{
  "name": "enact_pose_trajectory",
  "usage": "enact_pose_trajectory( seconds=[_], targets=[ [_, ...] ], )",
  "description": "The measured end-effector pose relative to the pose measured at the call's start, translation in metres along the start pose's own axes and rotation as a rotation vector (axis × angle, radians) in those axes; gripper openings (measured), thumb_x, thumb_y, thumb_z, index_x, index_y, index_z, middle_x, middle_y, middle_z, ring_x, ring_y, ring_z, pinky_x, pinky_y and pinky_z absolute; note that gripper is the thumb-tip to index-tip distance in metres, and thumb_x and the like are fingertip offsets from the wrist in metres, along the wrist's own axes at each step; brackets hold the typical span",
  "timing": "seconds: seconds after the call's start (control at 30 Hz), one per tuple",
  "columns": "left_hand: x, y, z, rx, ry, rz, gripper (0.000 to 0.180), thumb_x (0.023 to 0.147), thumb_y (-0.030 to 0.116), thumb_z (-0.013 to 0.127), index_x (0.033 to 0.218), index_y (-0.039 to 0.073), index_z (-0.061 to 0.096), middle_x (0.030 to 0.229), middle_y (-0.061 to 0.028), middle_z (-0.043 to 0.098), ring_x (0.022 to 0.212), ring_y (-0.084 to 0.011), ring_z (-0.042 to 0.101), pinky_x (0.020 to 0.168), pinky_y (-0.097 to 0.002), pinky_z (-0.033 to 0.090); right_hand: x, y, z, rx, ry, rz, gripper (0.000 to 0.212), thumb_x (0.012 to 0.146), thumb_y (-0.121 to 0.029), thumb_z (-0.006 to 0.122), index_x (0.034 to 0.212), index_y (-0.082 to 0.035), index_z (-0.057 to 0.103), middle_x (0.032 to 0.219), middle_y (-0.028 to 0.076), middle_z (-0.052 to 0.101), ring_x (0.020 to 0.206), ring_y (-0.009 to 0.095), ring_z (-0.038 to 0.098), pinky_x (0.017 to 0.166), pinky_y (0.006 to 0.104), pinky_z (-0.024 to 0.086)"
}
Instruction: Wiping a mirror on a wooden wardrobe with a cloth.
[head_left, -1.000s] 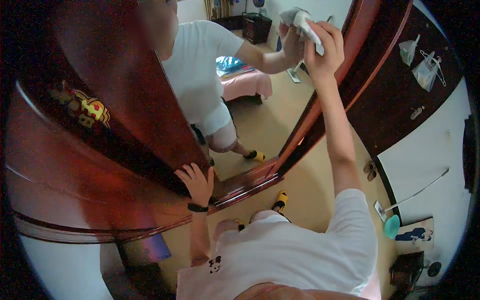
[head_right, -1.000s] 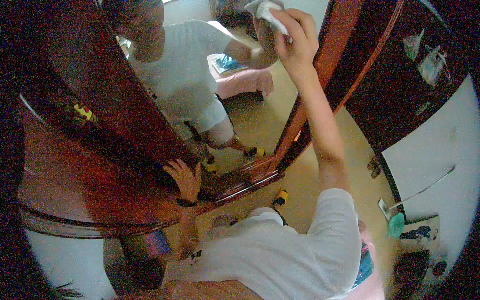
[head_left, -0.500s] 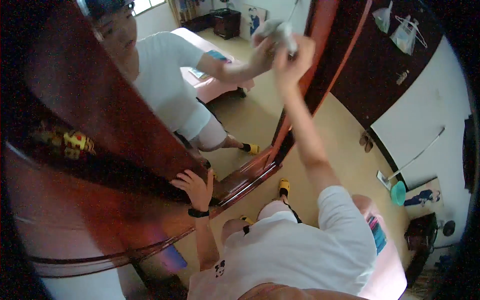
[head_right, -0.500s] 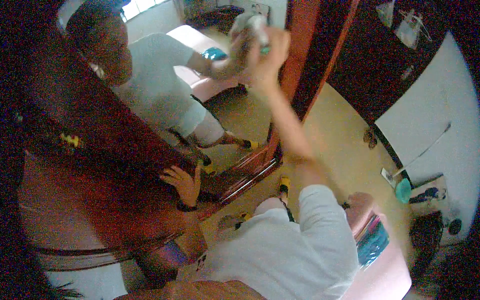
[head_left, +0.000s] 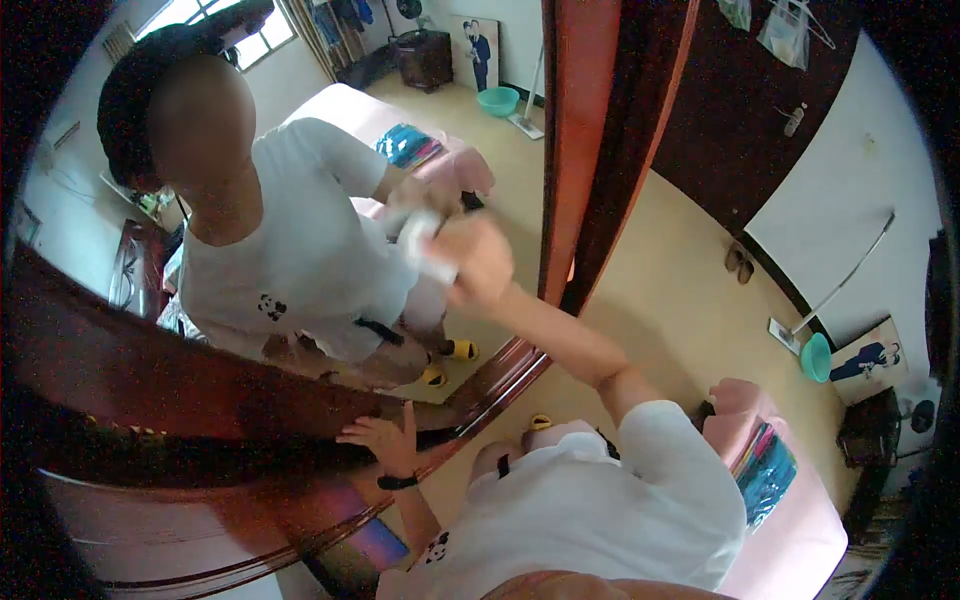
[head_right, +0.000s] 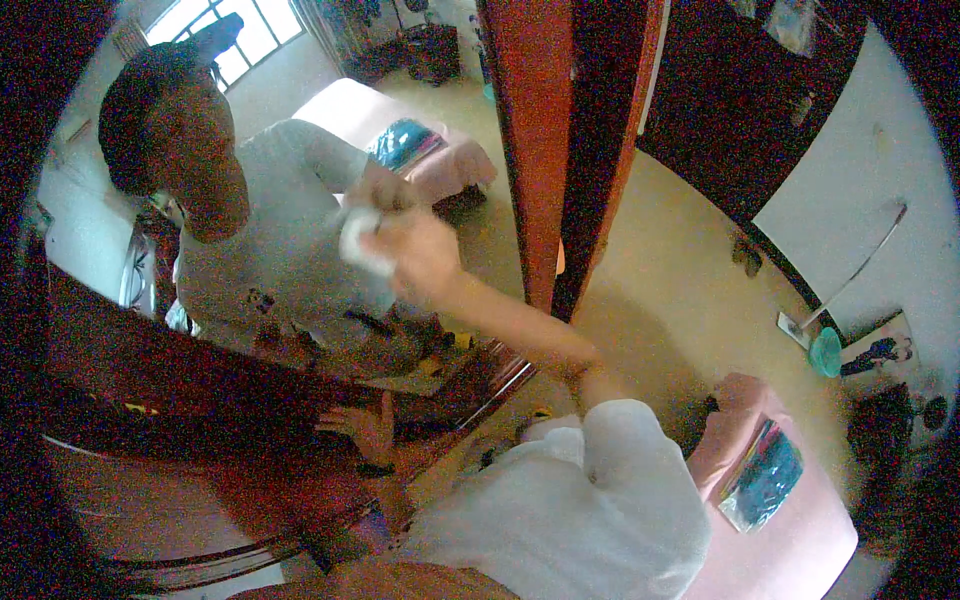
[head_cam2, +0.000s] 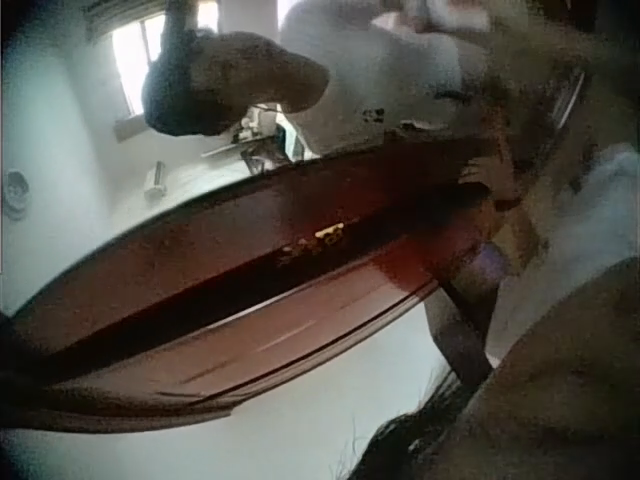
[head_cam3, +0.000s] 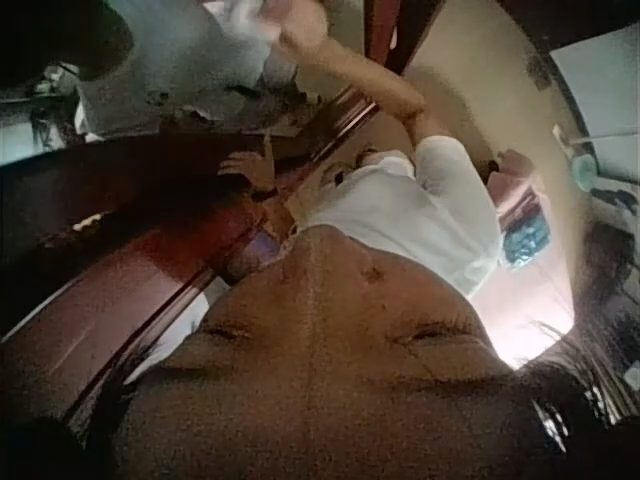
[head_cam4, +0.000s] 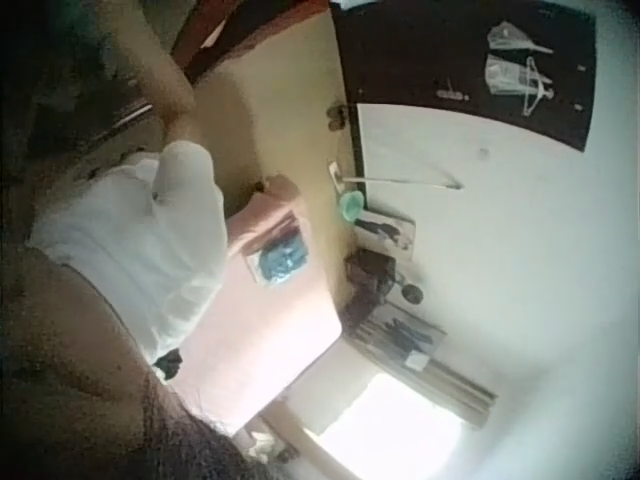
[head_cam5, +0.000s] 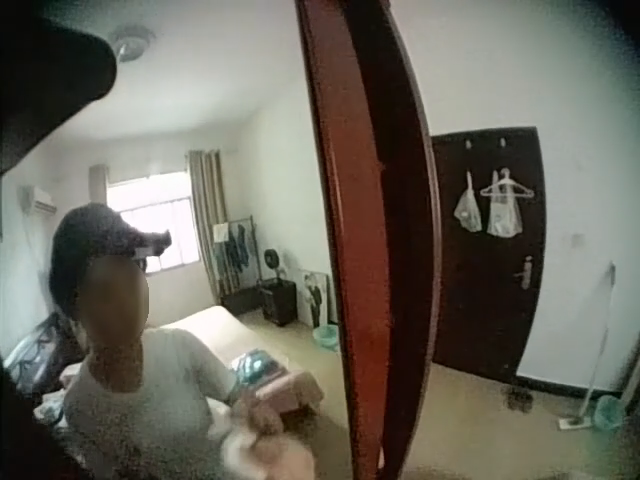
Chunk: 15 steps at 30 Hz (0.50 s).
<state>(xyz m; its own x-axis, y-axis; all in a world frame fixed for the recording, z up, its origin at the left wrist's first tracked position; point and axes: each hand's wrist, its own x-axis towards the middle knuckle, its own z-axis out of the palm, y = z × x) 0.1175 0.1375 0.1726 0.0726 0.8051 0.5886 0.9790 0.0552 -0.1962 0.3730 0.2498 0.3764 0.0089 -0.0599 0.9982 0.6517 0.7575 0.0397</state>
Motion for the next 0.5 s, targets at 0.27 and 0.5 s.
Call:
enact_pose_trajectory(
  seconds=[0.27, 0.5],
  targets=[
    [-0.010, -0.011, -0.013, -0.252, -0.347, -0.296, 0.099, 0.072, 0.065, 0.039, 0.113, -0.023, 0.022, 0.113, -0.0467, 0.016, 0.110, -0.0617, 0.006, 0.088, -0.0698, 0.005, 0.070, 0.022, 0.006, -0.054, 0.254, 0.349, 0.024, 0.060, -0.007, 0.058, 0.083, -0.009, 0.055, 0.077, 0.008, 0.053, 0.067, 0.026, 0.051, 0.055, 0.0363, 0.040],
    [-0.016, -0.028, -0.010, 0.162, -0.049, -0.086, 0.106, 0.069, 0.067, 0.042, 0.108, -0.030, 0.025, 0.107, -0.0534, 0.018, 0.110, -0.0642, 0.004, 0.087, -0.0692, 0.000, 0.113, 0.003, -0.009, -0.175, -0.508, 0.324, 0.019, 0.060, -0.011, 0.064, 0.073, -0.005, 0.052, 0.060, 0.006, 0.049, 0.051, 0.018, 0.050, 0.049, 0.0291, 0.043]
  ],
)
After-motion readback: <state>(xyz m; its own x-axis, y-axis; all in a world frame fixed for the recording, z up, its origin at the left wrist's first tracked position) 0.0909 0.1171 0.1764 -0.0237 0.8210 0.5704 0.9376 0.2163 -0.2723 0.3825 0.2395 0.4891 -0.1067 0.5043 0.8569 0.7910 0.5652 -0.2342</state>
